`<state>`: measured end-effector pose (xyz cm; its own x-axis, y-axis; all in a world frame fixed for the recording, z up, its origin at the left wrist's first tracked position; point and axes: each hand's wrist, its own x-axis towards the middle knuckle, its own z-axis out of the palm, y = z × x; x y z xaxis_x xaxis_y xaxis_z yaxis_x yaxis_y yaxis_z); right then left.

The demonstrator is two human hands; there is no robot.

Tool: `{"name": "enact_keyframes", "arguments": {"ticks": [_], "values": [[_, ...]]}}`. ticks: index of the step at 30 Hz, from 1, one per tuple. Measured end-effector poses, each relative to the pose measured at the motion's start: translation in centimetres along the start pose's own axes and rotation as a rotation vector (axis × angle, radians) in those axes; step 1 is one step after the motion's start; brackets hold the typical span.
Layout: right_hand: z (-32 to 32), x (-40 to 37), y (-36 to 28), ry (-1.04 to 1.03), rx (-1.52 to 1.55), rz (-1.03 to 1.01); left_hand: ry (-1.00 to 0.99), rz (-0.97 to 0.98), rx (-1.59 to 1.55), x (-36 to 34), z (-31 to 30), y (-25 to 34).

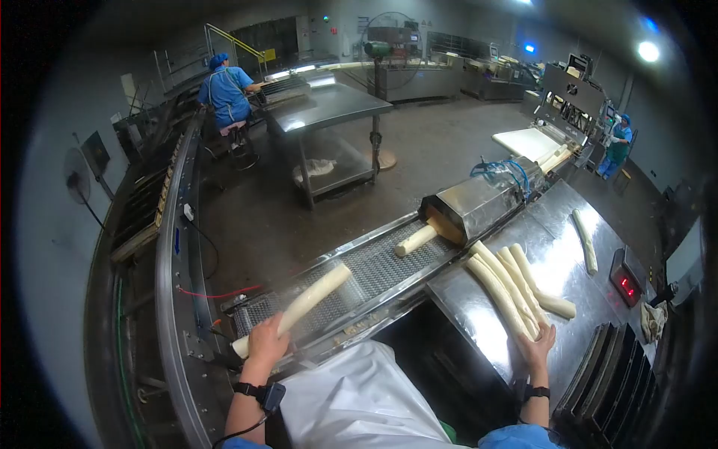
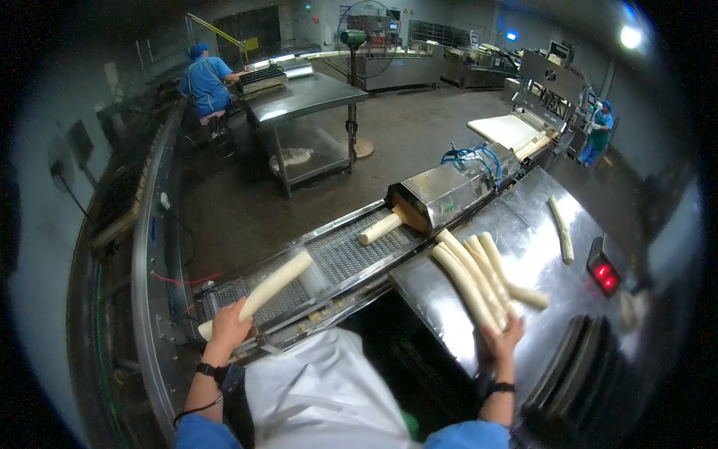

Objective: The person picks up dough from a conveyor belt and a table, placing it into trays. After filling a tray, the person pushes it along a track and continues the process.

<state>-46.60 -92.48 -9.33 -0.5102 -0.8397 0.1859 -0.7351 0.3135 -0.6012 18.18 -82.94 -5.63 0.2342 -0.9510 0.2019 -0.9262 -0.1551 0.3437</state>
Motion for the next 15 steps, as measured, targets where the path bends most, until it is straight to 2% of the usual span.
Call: {"name": "enact_keyframes", "arguments": {"ticks": [4, 6, 7, 9, 11, 13, 15], "values": [[-0.5, 0.4, -1.8, -0.103, 0.059, -0.052, 0.011, 0.041, -0.017, -2.2, -1.7, -0.3], [-0.3, 0.8, -2.5, -0.098, -0.135, -0.173, -0.061, -0.006, -0.011, -4.0, -3.9, -0.1], [-0.7, 0.8, -3.8, -0.114, -0.132, -0.195, -0.054, -0.032, -0.008, -4.9, -4.1, -0.7], [-1.4, 0.7, -6.3, -0.18, -0.595, -0.213, 0.042, -0.047, 0.107, -6.8, -4.4, -2.3], [-0.7, 1.8, -6.3, -0.179, -0.601, -0.258, 0.077, -0.115, 0.096, -8.2, -4.5, -3.4], [-1.6, 2.5, -7.5, -0.346, -0.501, -0.217, 0.108, -0.174, 0.081, -9.6, -4.9, -4.1], [-0.7, 3.1, -6.1, -0.326, -0.518, -0.287, 0.146, -0.261, -0.082, -10.3, -5.2, -4.1]]}}
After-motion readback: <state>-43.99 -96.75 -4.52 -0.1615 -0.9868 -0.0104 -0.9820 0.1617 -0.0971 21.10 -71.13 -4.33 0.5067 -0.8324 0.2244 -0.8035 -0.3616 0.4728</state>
